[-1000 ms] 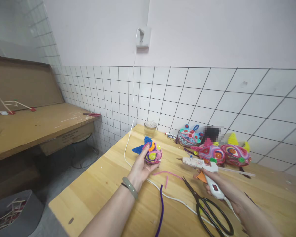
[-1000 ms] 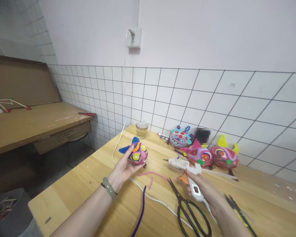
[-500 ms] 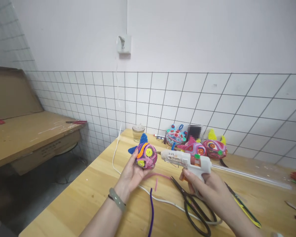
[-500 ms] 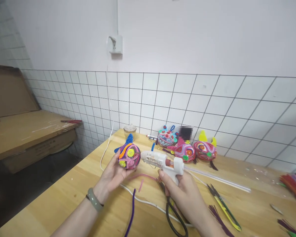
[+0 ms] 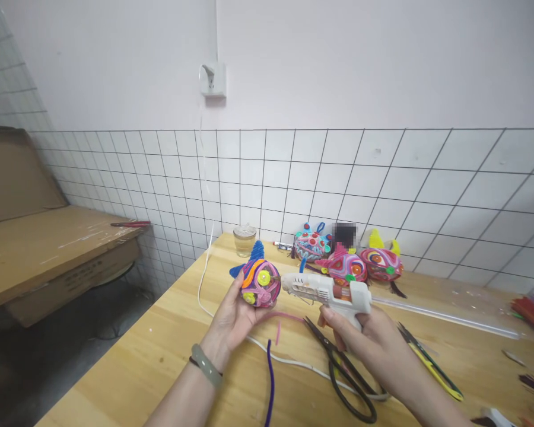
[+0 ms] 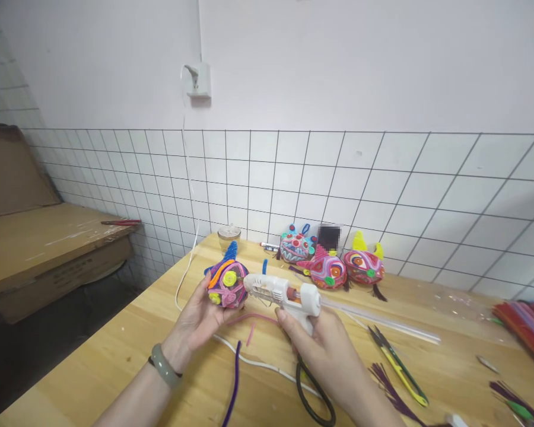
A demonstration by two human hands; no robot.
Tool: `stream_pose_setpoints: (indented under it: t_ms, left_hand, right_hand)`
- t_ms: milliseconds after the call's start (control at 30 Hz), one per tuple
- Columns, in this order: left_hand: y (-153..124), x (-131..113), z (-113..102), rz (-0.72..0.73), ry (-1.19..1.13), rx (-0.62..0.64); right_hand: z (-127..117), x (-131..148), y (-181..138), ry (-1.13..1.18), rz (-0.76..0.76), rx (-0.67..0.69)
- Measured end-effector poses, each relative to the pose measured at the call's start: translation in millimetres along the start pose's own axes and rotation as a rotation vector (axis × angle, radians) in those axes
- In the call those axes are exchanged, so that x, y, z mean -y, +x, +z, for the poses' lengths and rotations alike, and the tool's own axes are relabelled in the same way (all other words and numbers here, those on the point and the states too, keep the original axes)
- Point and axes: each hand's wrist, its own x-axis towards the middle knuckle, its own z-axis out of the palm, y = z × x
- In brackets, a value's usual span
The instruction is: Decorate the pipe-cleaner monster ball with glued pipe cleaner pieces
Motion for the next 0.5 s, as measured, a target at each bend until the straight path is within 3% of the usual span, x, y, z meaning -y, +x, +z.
stream_pose_setpoints:
  t_ms: [500]
  left_hand:
    - [0.4,1.2,-1.4,-0.003,0.011,-0.009]
  right_hand:
    - [-4.9,1.8,0.0,-0.044,-0.041,-0.049]
